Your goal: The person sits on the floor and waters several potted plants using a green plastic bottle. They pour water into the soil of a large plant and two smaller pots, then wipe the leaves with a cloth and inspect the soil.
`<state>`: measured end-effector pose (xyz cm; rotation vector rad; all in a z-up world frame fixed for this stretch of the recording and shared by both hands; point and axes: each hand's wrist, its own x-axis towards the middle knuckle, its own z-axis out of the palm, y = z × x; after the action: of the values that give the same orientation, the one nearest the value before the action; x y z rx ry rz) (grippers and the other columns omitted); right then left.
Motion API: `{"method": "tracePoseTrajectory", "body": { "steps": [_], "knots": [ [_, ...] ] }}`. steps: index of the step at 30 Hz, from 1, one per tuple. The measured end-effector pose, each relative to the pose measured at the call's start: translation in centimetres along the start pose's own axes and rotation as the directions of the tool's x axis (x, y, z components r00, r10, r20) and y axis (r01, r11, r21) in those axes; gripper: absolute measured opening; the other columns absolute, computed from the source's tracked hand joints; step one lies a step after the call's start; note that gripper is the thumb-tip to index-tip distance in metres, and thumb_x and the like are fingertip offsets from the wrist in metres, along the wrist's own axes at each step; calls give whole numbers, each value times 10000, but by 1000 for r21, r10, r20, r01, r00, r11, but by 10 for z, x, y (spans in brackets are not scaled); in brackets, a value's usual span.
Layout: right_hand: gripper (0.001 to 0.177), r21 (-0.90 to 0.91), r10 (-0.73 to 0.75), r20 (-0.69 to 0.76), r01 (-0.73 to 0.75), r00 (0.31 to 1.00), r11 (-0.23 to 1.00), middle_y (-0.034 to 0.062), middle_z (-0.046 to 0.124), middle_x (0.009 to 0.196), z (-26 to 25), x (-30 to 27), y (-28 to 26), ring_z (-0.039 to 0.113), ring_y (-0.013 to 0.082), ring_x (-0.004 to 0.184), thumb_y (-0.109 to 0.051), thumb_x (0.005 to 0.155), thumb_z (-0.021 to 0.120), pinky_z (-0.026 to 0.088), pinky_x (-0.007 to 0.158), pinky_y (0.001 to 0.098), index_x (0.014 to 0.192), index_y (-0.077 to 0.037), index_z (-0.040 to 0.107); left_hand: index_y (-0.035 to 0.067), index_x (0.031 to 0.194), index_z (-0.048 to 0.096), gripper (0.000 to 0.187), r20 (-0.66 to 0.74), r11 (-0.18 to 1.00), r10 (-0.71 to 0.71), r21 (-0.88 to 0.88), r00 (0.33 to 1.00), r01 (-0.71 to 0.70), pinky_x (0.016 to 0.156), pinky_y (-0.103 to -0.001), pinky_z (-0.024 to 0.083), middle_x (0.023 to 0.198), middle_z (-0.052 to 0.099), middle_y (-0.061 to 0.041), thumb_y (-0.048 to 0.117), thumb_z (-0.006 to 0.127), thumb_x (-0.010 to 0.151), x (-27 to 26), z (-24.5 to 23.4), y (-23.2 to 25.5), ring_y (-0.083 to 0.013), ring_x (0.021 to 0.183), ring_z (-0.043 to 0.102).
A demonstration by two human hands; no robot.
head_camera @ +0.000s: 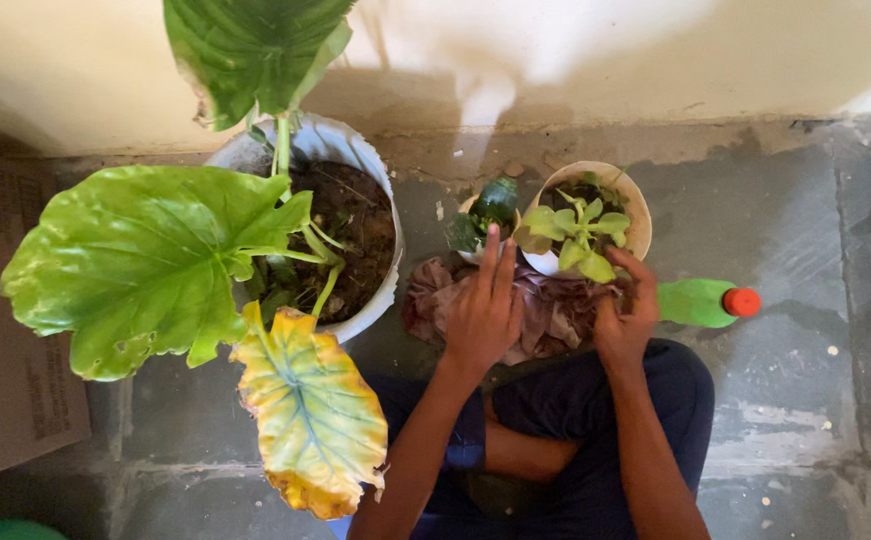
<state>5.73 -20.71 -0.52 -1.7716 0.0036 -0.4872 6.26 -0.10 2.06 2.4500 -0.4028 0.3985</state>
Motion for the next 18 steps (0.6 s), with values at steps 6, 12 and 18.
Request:
{"method": "tracePoseTrajectory", "body": {
  "steps": [6,12,18],
  "knots": [
    [392,-469,-427,27,389,904,793,91,624,1261,9,-19,-49,642,278,1112,127,928,644,528,953,370,1288,-21,594,-24,1526,424,635,132,989,9,-149,991,11,841,-412,583,1666,347,-218,177,654,970,-10,-24,3,-353,1073,695],
    [594,-172,-80,441,171,894,970,201,477,1535,58,-11,-79,712,275,1001,41,919,592,572,882,344,1501,11,476,12,1511,436,708,202,994,65,-99,977,-46,994,-468,516,1594,406,-218,202,697,881,-28,-56,-25,-428,1242,597],
    [730,-300,135,543,41,829,953,166,328,1631,96,6,-91,676,292,885,5,817,590,557,747,364,1517,-33,389,-8,1447,466,660,386,994,-71,-53,920,99,947,-494,504,1459,525,-239,208,706,871,-54,-64,-50,-408,1178,611]
  ]
}}
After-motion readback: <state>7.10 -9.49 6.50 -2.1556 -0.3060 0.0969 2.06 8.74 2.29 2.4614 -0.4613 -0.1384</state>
